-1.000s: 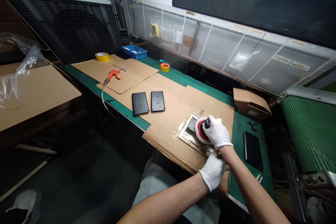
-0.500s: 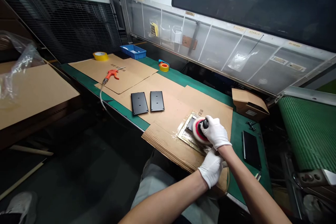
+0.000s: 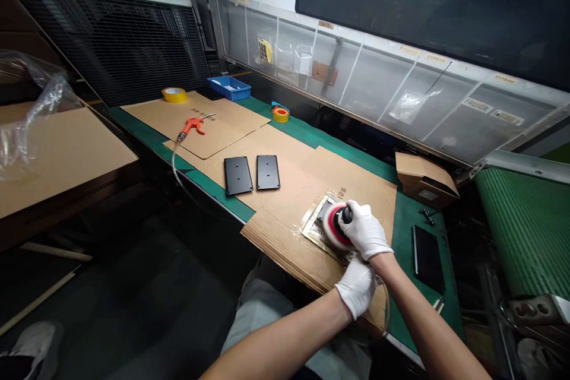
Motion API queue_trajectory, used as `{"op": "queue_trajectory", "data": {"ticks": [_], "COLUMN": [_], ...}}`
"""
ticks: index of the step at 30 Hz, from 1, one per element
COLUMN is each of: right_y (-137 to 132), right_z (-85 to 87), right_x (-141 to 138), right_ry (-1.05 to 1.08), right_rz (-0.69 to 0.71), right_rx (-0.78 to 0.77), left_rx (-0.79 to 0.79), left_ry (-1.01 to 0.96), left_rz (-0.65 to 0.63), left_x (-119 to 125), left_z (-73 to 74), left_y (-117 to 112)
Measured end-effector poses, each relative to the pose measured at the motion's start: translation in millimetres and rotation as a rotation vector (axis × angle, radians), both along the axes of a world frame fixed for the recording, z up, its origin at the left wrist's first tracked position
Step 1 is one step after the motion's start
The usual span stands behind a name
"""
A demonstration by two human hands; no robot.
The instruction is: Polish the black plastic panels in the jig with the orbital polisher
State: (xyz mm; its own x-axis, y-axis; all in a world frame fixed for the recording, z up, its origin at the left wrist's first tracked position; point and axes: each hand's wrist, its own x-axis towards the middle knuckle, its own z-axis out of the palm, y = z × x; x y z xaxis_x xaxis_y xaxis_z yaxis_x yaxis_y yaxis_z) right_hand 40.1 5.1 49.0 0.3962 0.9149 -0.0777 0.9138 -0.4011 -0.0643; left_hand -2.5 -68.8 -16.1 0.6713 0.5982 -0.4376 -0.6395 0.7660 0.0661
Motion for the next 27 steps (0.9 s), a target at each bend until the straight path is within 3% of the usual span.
{"op": "queue_trajectory", "data": {"ticks": [6, 13, 27], "right_y": [-0.5, -0.5, 3.2], "right_z": [-1.4, 4.0, 5.0], "right_x": [3.6, 7.9, -5.5], "right_ry": [0.024, 0.062, 0.096], "right_rz": [0.003, -0.011, 0.028], "right_rx": [0.024, 0.0, 0.01], "left_rx": [0.054, 0.237, 0.087], "left_ry": [0.04, 0.145, 0.087], "left_rz": [-0.029, -0.053, -0.044], "left_x": [-2.5, -4.6, -4.6], "left_z": [2.5, 3.5, -2.3], "left_y": [-1.3, -6.4, 4.7]}}
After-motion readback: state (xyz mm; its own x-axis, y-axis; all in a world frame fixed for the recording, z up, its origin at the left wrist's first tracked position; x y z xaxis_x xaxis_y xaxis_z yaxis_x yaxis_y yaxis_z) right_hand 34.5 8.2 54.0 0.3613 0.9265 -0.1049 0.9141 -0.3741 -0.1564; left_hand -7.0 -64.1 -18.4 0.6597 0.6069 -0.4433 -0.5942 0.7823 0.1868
